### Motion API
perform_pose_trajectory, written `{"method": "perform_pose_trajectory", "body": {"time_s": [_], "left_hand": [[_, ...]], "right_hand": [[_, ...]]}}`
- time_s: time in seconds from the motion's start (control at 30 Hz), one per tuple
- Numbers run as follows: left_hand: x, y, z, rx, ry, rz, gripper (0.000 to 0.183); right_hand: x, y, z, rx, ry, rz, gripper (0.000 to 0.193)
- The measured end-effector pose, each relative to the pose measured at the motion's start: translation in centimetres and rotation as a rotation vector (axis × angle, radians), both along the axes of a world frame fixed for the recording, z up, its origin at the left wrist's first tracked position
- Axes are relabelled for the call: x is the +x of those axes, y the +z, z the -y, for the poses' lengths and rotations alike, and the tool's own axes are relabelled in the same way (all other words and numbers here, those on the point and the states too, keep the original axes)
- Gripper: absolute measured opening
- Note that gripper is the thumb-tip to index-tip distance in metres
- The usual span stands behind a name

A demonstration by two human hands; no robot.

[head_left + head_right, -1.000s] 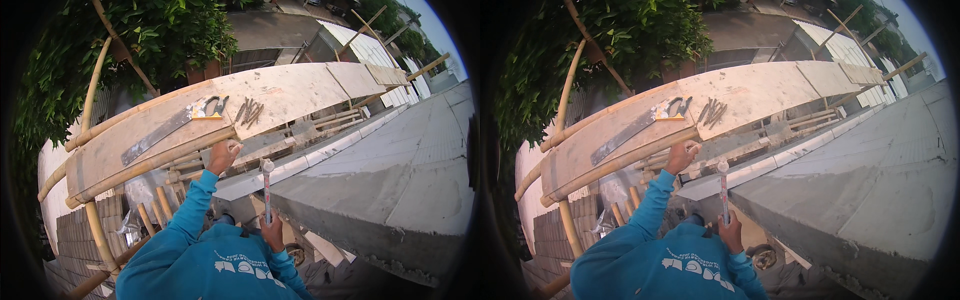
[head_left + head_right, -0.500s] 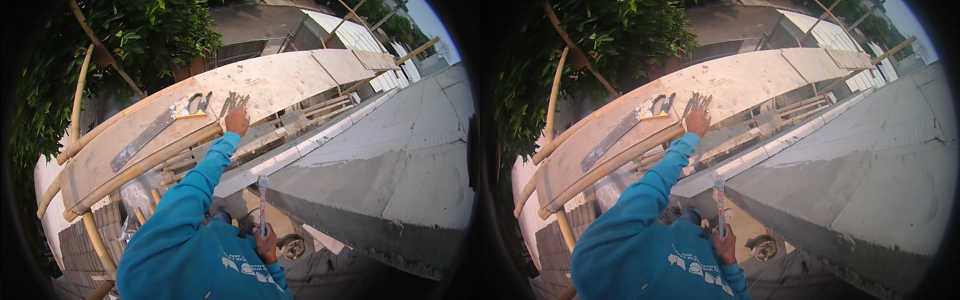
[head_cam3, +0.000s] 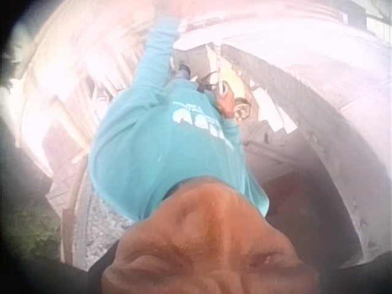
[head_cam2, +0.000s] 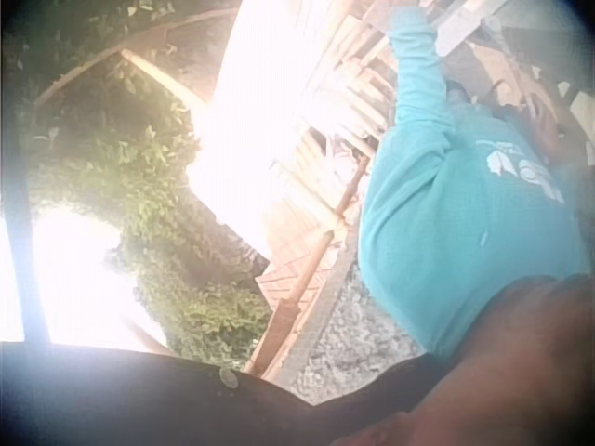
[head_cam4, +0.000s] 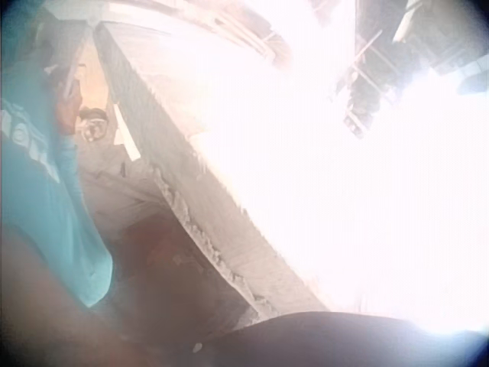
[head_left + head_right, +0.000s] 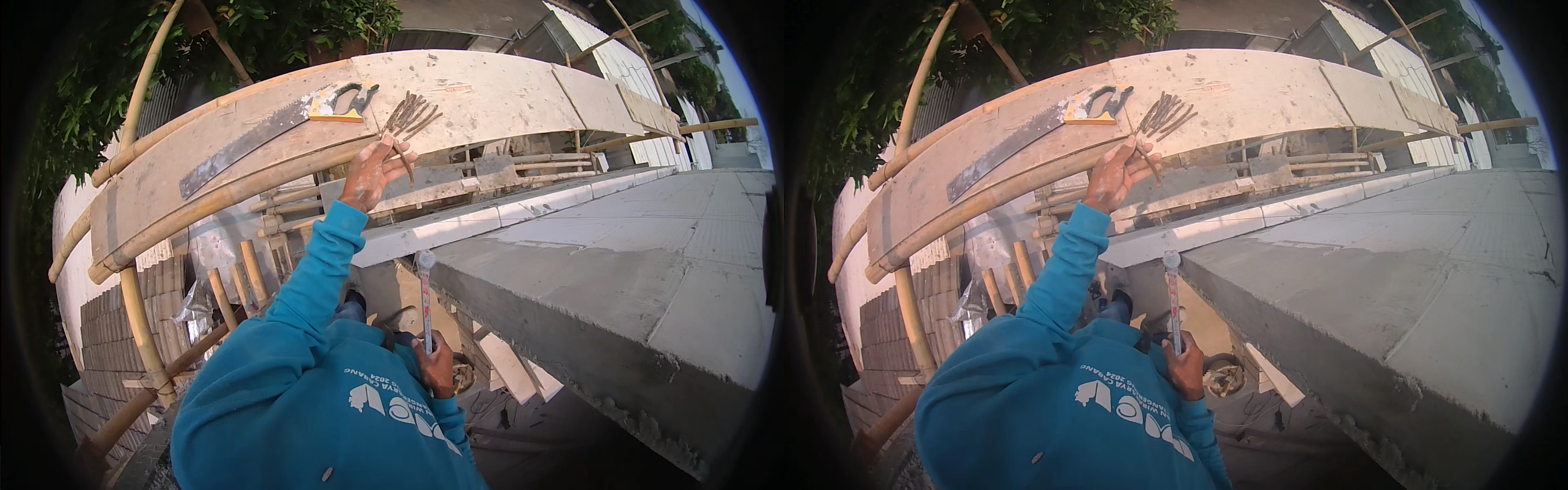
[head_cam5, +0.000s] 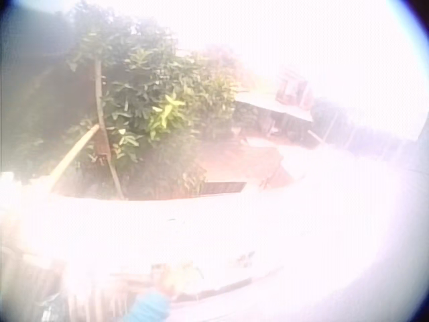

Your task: The person uses an angle grinder to cut several metal rods into smaller pieces, then hammers the cut pieces into a concrete surface. The person handles the rods and tools directly, moving between cutting and hammering actions.

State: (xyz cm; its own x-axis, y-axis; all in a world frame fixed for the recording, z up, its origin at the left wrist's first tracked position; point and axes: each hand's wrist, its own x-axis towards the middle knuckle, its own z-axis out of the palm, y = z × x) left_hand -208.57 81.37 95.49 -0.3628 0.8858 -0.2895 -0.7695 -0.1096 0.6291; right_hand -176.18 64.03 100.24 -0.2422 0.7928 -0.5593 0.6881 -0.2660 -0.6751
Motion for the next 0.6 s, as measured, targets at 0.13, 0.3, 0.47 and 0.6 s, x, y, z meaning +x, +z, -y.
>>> {"method": "perform_pose_trajectory", "body": {"time_s": [0.13,0.3,0.47,0.6], "left_hand": [[1.9,-1.2,9.2,-0.162,0.072,0.073,0.036],[6.5,-4.8,22.5,-0.332,0.165,0.045,0.043],[14.0,-11.8,29.8,-0.533,0.233,-0.043,0.044],[19.5,-15.6,35.3,-0.635,0.366,-0.149,0.032]], "right_hand": [[5.1,-2.5,-0.3,-0.041,0.238,0.039,0.038],[10.4,-4.7,-0.4,-0.095,0.481,0.113,0.037],[19.5,-9.3,0.3,-0.123,0.552,0.218,0.04],[27.0,-13.5,1.5,-0.06,0.588,0.258,0.04]]}}
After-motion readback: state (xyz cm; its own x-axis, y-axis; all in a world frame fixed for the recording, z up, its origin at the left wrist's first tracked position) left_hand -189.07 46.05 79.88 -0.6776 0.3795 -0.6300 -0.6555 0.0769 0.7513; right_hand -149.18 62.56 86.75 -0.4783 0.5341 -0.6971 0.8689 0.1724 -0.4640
